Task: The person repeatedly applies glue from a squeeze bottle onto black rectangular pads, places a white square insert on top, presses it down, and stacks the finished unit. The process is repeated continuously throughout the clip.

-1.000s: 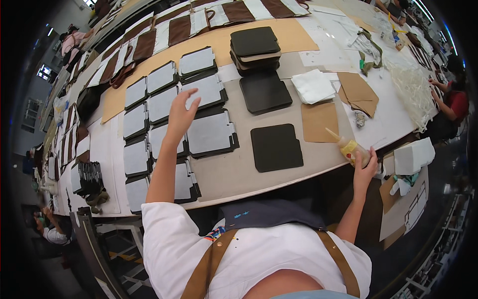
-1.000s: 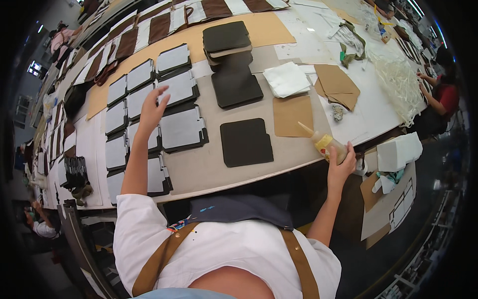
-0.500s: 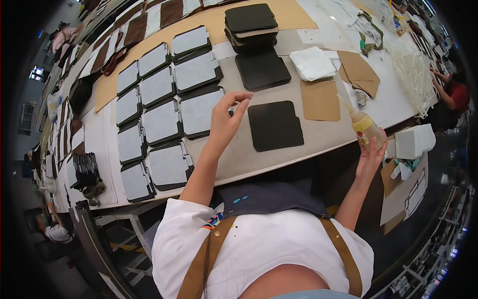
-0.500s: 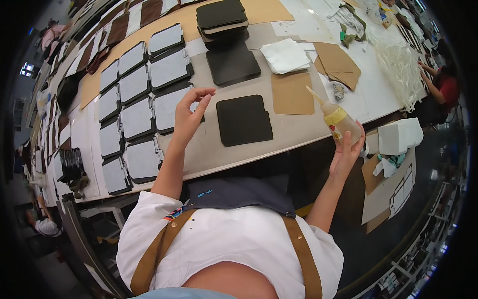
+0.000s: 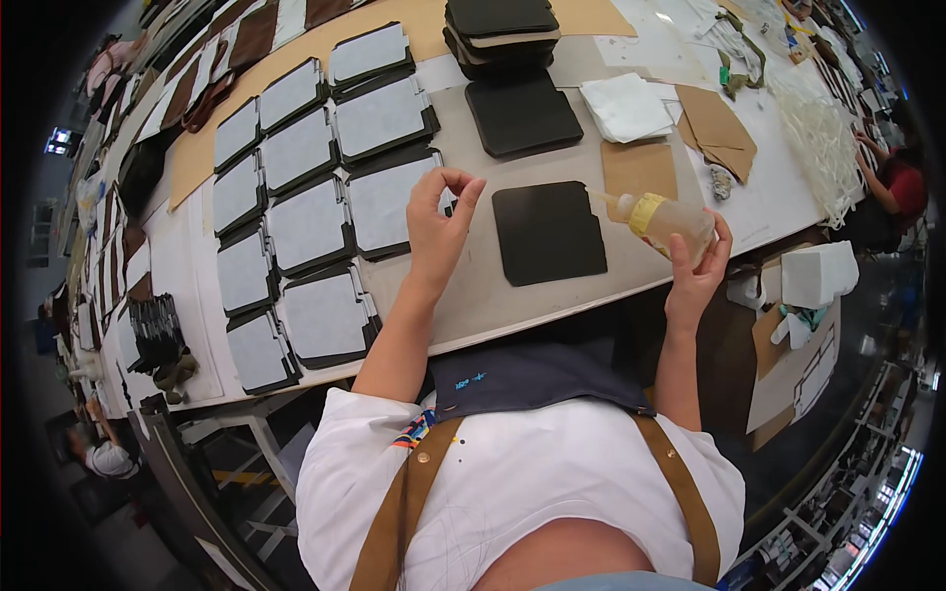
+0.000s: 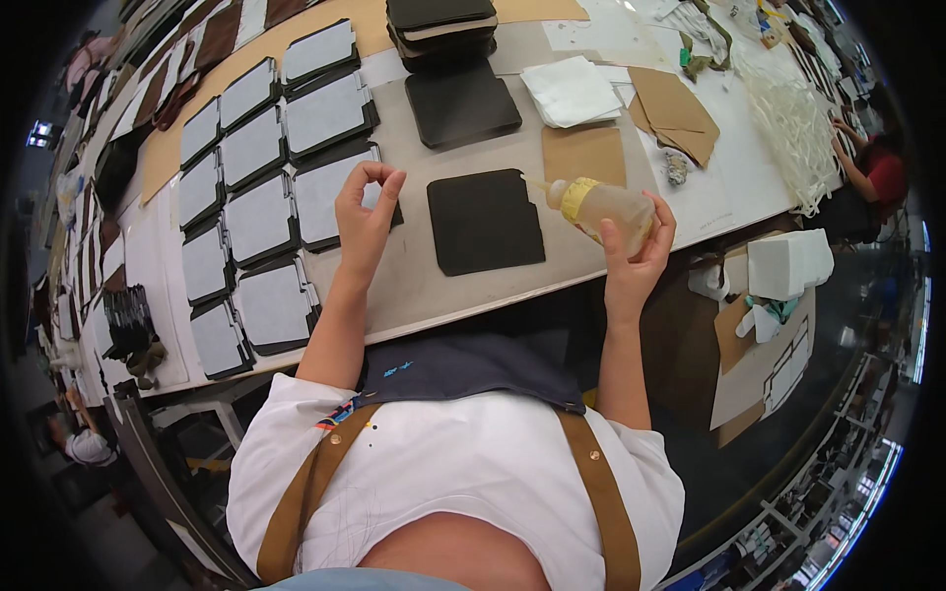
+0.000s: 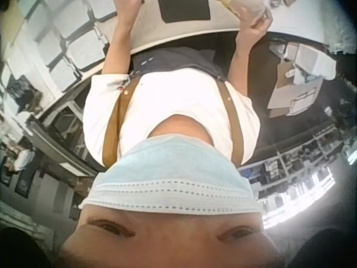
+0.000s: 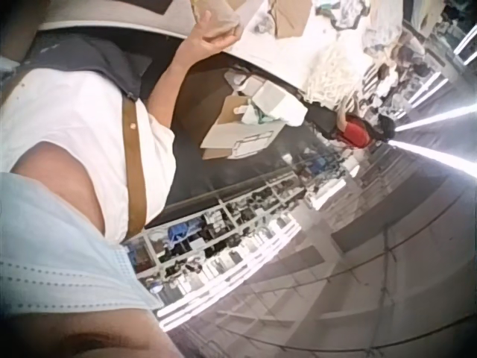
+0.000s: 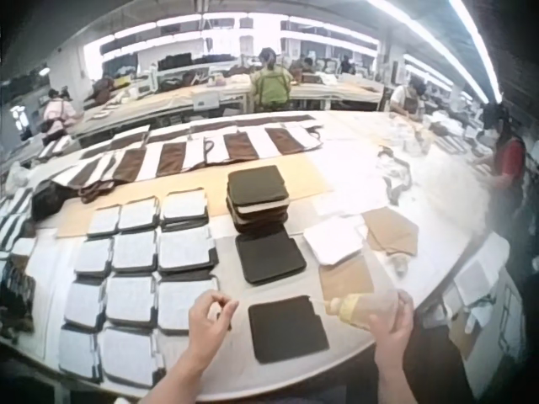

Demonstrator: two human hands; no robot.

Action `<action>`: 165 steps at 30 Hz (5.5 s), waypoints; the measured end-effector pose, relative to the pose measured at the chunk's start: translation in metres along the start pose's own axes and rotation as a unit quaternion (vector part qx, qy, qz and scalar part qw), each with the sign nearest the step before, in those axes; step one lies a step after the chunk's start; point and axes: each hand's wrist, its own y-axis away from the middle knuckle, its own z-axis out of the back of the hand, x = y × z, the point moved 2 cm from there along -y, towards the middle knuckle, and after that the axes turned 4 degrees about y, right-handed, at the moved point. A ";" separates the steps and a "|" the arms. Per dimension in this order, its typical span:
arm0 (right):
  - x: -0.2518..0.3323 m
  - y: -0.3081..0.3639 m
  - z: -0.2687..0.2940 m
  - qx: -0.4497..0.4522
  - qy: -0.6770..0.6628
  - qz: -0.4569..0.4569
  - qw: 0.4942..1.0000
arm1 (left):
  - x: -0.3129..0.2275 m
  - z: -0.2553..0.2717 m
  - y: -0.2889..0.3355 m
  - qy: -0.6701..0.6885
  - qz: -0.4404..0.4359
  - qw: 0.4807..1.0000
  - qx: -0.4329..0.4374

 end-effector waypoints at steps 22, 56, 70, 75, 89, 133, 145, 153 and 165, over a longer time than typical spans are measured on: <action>-0.005 0.007 -0.006 -0.004 0.054 0.028 0.998 | -0.004 0.003 -0.002 -0.053 -0.035 0.998 0.012; 0.012 0.026 -0.069 0.122 0.023 0.111 0.986 | -0.009 0.004 -0.004 -0.045 -0.054 0.997 -0.014; 0.021 -0.009 -0.079 0.190 -0.077 0.018 0.979 | -0.006 0.008 -0.005 -0.063 -0.071 0.995 -0.018; 0.020 -0.034 -0.080 0.250 -0.081 -0.010 0.965 | -0.008 0.008 -0.006 -0.071 -0.074 0.994 -0.022; 0.006 -0.049 -0.083 0.307 -0.055 -0.003 0.950 | -0.006 0.008 -0.006 -0.080 -0.077 0.994 -0.021; -0.024 -0.089 -0.012 0.135 -0.055 0.018 0.989 | 0.004 0.005 -0.005 -0.059 -0.046 0.997 -0.014; -0.023 -0.076 0.005 0.165 -0.030 0.024 0.986 | 0.001 0.004 -0.005 -0.070 -0.058 0.996 -0.008; -0.010 -0.070 0.008 0.161 -0.027 0.028 0.986 | 0.006 0.004 -0.004 -0.052 -0.036 0.998 -0.011; -0.012 -0.063 0.023 0.157 -0.001 0.030 0.987 | 0.004 0.003 -0.004 -0.067 -0.056 0.996 -0.003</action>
